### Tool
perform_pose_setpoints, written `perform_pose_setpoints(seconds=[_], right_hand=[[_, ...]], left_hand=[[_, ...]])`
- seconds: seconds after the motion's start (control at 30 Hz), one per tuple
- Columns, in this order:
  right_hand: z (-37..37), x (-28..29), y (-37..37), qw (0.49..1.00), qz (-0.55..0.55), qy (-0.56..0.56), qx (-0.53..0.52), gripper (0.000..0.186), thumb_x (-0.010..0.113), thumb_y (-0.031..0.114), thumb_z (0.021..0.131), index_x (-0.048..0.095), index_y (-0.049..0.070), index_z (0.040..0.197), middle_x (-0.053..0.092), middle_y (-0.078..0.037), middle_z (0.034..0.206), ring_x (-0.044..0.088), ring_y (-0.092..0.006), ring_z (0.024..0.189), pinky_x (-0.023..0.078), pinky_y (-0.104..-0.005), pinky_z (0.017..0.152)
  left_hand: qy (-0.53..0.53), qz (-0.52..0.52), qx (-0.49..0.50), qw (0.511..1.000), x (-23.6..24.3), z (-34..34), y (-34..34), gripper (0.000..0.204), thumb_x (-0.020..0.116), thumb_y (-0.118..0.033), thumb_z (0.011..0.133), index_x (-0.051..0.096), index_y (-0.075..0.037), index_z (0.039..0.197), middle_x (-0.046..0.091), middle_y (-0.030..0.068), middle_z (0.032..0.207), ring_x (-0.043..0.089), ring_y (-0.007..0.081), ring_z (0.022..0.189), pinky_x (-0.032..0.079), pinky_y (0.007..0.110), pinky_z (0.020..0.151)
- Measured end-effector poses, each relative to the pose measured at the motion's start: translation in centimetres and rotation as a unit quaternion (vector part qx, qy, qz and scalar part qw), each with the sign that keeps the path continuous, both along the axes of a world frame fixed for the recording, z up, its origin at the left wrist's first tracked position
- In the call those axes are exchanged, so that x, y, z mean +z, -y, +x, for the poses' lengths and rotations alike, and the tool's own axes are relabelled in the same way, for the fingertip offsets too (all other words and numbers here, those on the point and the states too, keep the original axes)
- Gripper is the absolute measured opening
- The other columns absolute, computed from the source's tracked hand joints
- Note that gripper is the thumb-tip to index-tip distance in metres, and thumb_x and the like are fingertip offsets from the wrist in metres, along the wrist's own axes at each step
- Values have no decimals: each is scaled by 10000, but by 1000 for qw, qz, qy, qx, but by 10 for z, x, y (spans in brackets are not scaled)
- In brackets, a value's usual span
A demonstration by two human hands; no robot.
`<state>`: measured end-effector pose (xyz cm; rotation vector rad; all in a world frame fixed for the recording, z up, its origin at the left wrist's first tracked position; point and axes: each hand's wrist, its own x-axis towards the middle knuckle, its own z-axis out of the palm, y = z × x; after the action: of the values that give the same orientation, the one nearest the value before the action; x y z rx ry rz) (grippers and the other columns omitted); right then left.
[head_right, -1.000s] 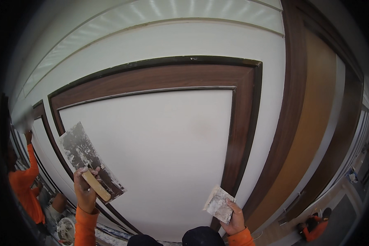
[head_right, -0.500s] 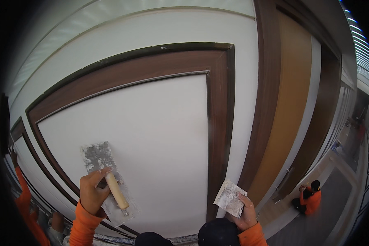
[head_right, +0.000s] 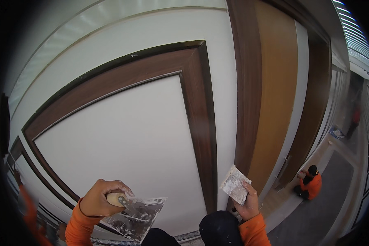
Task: The person climbs a metal scaffold and mixes a white plaster-like substance in a bowl using a trowel. They then apply the mixture to a curved ceiling section using a trowel and a smaller tool, smoothing the surface.
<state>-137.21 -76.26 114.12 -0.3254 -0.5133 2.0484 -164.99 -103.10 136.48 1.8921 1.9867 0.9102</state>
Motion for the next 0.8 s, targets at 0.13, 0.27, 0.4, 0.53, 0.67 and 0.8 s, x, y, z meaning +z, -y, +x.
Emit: perform_pose_setpoints(seconds=[0.13,0.27,0.4,0.53,0.67,0.8], right_hand=[[0,-8,-14,1000,-3,-9,12,368,622,207,924,585,15,1236,674,-96,1157,662,-230,1050,519,-367,951],[0,-13,-16,999,-33,-37,-10,360,619,184,925,580,7,1236,676,-101,1155,677,-217,1023,560,-338,889],[-11,-5,-19,996,-43,-79,15,365,629,186,919,584,13,1237,674,-92,1163,676,-210,1023,564,-337,889],[-11,1,-22,994,-20,-97,44,379,623,185,924,570,19,1260,666,-86,1176,652,-221,1068,519,-367,957],[-18,33,-7,986,3,-146,86,385,613,179,933,556,25,1281,649,-95,1200,633,-235,1098,492,-393,988],[-13,47,-5,984,11,-155,87,410,593,179,948,520,8,1313,624,-115,1232,615,-251,1135,482,-416,1007]], left_hand=[[204,-157,16,966,52,18,-28,470,783,-66,771,513,-10,1153,681,78,879,619,105,760,490,222,688],[179,35,7,983,110,35,-41,405,678,-89,849,434,-69,1172,632,53,851,497,28,690,388,174,599],[-116,315,-4,942,162,62,-69,522,744,-146,837,511,8,1278,655,80,974,606,72,834,481,178,713],[-337,456,-103,817,185,87,-143,389,696,9,863,601,37,1239,706,108,1044,693,171,911,551,280,801],[-533,459,-91,704,227,109,-208,392,731,-64,833,652,-42,1216,718,128,1020,705,271,883,557,324,775],[-558,466,-73,683,240,101,-264,391,747,-118,815,673,-80,1197,710,135,1058,673,324,872,541,380,789]])
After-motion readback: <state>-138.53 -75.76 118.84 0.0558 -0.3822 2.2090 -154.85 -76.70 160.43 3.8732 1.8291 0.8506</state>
